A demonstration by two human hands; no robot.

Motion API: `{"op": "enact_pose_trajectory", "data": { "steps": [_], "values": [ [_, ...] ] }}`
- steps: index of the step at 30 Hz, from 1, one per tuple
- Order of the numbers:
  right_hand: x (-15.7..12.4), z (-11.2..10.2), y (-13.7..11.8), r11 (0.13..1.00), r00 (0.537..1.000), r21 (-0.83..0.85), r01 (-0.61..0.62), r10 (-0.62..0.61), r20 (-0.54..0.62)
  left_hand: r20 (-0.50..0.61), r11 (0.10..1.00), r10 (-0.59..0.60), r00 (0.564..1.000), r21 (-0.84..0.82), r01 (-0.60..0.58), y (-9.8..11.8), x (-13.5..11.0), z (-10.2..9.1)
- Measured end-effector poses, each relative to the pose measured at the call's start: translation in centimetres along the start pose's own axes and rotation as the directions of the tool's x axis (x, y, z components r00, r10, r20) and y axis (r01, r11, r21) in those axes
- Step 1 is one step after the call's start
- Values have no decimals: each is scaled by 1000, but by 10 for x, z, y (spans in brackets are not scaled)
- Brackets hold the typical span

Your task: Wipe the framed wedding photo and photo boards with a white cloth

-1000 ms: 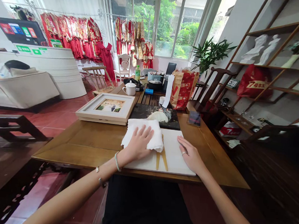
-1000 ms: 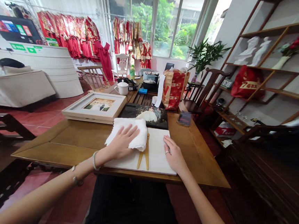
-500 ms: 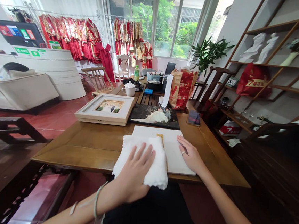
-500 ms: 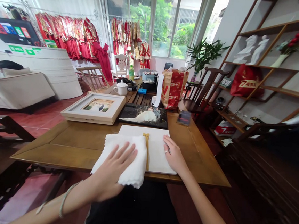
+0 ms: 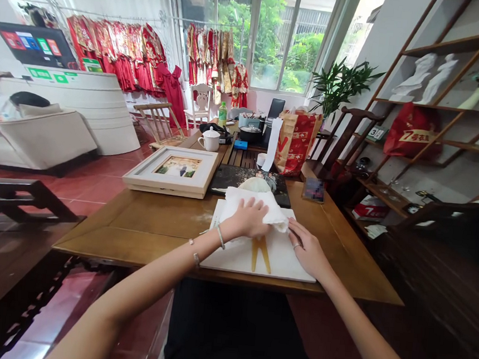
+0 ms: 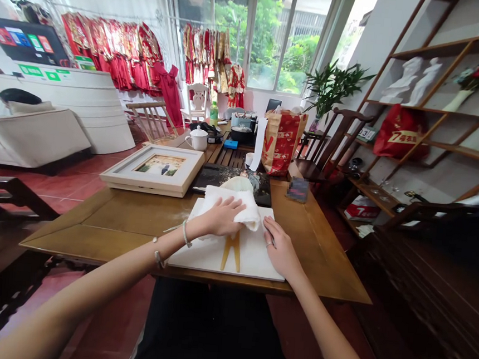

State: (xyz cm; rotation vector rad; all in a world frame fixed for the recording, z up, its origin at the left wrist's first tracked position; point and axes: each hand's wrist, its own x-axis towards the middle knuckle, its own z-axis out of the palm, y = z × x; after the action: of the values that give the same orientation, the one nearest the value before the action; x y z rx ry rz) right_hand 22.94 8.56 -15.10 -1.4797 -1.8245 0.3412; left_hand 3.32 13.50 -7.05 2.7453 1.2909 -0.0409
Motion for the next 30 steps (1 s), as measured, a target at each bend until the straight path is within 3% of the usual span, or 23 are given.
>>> {"op": "enact_pose_trajectory", "data": {
  "steps": [5,13,16,19,25,30],
  "values": [
    [3,2,0,999,1000,35,11,-11,1,-95,998,-47,994,39,51,28,-13,18],
    [10,0,-9,999,1000,32,8,-7,-4,-91,996,87,992,-27,-89,59,-99,38],
    [11,-1,-9,999,1000,39,22,-21,-19,-69,991,119,990,-58,-123,61,-112,37],
    [10,-1,-8,999,1000,44,21,-20,-23,-58,993,100,993,-62,-104,55,-101,28],
    [4,-1,-7,994,999,105,32,-32,-3,-102,998,-7,995,57,12,42,-43,9],
    [2,2,0,990,1000,141,23,-21,-15,-128,989,-48,991,135,65,36,-5,7]
  ]
}}
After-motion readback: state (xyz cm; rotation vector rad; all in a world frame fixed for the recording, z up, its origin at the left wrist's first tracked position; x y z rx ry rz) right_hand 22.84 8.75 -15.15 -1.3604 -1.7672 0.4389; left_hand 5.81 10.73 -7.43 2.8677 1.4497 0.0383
